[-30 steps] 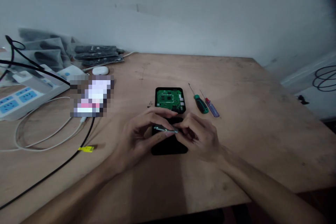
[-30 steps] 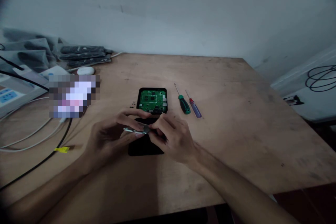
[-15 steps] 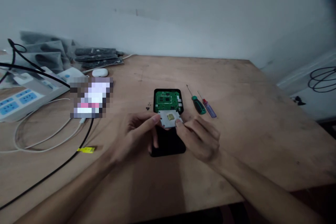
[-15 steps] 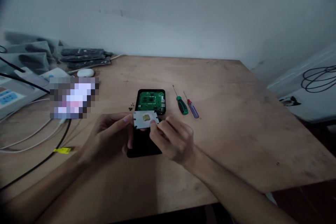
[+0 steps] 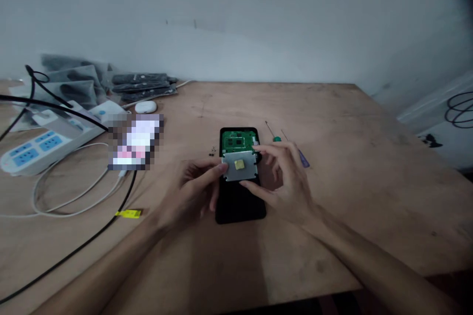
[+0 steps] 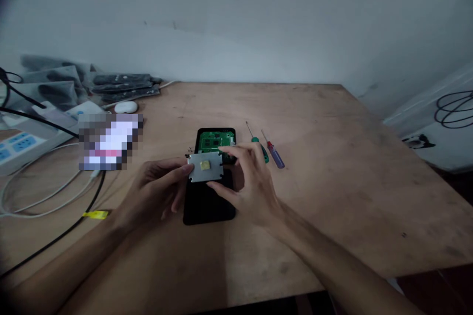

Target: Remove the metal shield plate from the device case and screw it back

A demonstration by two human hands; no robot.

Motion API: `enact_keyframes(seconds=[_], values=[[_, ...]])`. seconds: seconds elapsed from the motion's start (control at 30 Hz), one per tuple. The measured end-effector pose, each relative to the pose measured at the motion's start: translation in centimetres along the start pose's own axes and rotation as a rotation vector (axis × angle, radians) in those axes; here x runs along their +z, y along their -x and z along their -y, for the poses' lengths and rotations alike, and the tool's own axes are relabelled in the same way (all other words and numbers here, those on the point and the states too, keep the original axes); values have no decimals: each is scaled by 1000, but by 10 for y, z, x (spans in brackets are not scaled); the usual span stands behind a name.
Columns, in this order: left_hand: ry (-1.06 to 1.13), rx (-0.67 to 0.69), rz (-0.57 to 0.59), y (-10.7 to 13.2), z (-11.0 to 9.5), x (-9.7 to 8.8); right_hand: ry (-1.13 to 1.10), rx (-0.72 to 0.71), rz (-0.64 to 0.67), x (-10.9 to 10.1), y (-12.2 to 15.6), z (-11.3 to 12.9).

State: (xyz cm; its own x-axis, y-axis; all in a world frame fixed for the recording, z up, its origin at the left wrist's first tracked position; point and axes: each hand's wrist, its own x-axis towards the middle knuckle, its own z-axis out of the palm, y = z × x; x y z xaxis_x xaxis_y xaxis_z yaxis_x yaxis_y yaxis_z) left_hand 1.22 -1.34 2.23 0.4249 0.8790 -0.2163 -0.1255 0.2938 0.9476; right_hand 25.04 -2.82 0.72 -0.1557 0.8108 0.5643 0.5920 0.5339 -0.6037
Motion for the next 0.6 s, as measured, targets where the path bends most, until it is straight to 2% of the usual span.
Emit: enact_keyframes(seconds=[0.13,0.33,0.6], values=[[-41,-4,-8,2,4,-2,-67,1,94,-2,-2,-6],[-102,50,22,2,6,-2,-24,-140,126,-3,-1,-5],[-156,43,0,1,6,-1,-21,-163,180,-5,-5,-6]])
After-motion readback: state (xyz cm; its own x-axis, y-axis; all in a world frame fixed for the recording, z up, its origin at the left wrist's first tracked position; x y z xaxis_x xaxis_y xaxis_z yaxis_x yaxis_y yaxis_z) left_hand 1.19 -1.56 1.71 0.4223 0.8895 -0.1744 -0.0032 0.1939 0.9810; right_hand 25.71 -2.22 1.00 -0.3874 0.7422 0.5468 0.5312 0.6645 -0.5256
